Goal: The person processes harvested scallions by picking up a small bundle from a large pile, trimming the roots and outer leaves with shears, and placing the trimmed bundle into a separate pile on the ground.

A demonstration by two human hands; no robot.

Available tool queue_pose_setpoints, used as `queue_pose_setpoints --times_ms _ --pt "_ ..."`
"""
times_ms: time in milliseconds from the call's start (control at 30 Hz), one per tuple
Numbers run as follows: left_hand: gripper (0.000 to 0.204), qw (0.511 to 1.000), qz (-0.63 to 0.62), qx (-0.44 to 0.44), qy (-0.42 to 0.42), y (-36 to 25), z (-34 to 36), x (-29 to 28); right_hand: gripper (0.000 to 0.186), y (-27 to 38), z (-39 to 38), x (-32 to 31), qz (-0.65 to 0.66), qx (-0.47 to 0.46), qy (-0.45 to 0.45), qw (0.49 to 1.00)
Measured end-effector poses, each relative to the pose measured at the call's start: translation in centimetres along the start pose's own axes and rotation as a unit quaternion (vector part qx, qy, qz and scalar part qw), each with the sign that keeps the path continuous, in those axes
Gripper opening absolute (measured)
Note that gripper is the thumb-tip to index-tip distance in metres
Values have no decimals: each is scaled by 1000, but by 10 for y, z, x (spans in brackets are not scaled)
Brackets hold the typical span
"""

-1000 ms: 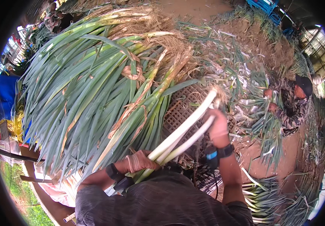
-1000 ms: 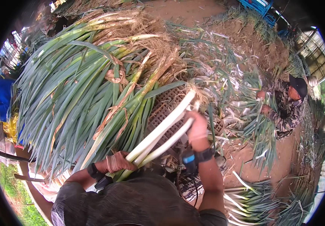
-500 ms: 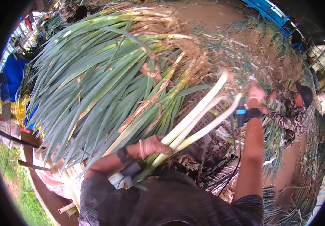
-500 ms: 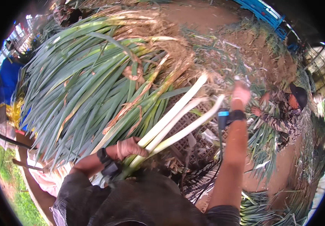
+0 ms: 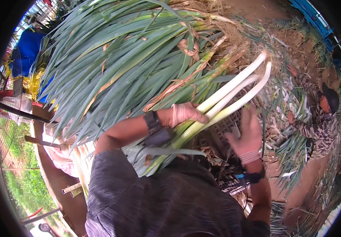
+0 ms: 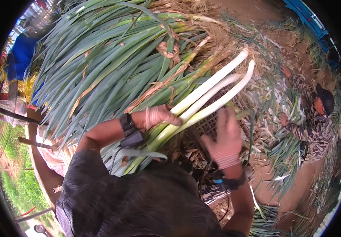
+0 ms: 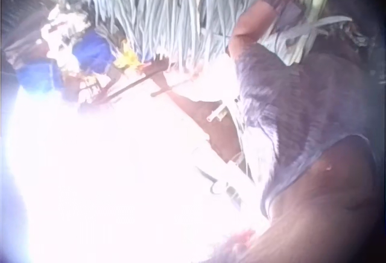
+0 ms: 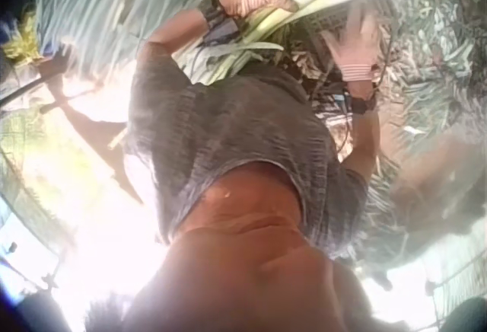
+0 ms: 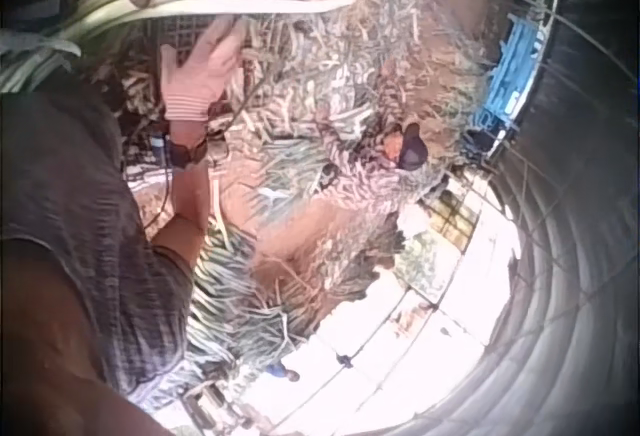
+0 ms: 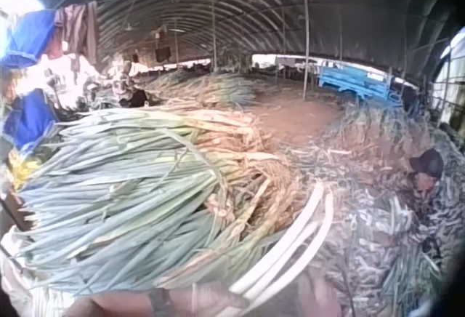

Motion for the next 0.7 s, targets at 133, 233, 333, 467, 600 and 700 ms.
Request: queue_pose_setpoints --times_ms 133,233,333,467,600,700 --pt "45 998 11 -57 35 -14 0 16 59 10 14 5 -160 -181 -1 970" --pt "45 989 108 -9 98 -6 8 37 51 -12 48 -25 -253 -333 52 907" --pt "45 982 98 -66 147 -13 -3 56 51 -15 58 -51 -248 -434 86 862" --pt "44 973 145 -2 181 -30 -14 63 40 -20 43 -83 -289 -415 109 856" --pt "38 938 250 156 186 -29 -17 38 39 -27 33 -142 -365 -413 13 834" --pt "36 914 308 120 236 -49 -27 44 36 -43 15 -210 -447 -395 -15 803"
Point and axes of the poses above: each hand's wrist, its own z-axis towards the middle knuckle, its own x-axis out of the palm, y = z × x, the point moved 1 cm from there along z, towards the middle knuckle, and after that the axes turned 6 degrees about -x, right-handed, at the moved point
